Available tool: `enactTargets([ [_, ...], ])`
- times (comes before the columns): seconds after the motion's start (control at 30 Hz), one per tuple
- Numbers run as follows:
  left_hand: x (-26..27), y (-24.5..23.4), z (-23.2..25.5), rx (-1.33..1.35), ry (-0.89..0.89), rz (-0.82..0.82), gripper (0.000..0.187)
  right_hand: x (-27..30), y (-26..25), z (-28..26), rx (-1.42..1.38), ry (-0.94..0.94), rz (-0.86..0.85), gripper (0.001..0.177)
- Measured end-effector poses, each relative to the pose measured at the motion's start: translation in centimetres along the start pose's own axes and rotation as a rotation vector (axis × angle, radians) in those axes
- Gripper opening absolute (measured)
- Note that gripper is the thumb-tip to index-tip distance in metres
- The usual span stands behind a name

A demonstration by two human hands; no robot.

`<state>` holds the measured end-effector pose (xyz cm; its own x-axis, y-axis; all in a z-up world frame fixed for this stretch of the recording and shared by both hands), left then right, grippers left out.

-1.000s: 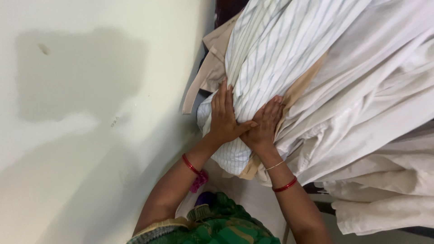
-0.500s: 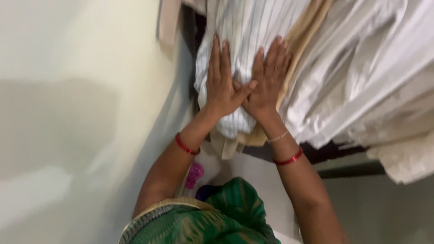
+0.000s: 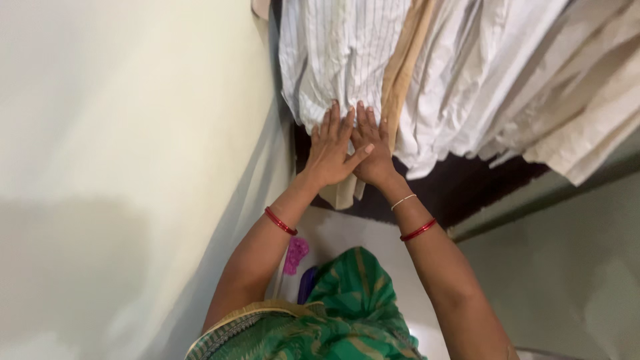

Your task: The person repeatedly picks shirts from a pile on a bed, unfolds them, and hangs them on hooks attached to a door. The person handles several shirts one at a time, smoothing them before placing them on the hooks.

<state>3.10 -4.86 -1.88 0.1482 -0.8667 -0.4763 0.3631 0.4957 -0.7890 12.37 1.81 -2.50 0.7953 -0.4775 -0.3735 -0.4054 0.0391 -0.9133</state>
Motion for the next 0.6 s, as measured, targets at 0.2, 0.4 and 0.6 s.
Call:
enactTargets([
  [0.2,6.1,-0.6,0.4,0.134,-0.003,-0.052,0.092,6.3,-0.1,-1.9,0.038,0.107,-0.072,0.08],
  [0.4,10.4,0.9,0.0,0.159,-0.058,-0.043,0.089,12.3,-0.4,-4.7,-0.005,0.098,-0.051,0.078],
  [0.6,15.6,4.0,2.1,0.349,-0.064,-0.151,0.09,18.2,-0.2,-7.2,-0.124,0.135,-0.08,0.083],
])
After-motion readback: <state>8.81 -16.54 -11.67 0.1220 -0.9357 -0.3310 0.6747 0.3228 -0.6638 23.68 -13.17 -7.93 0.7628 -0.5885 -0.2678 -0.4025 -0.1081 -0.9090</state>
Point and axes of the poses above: each hand's wrist, its own x-axis away from the middle knuckle, its own y-axis out of the palm, z = x × y, the point moved 5 cm from there along -x, towards the middle knuckle
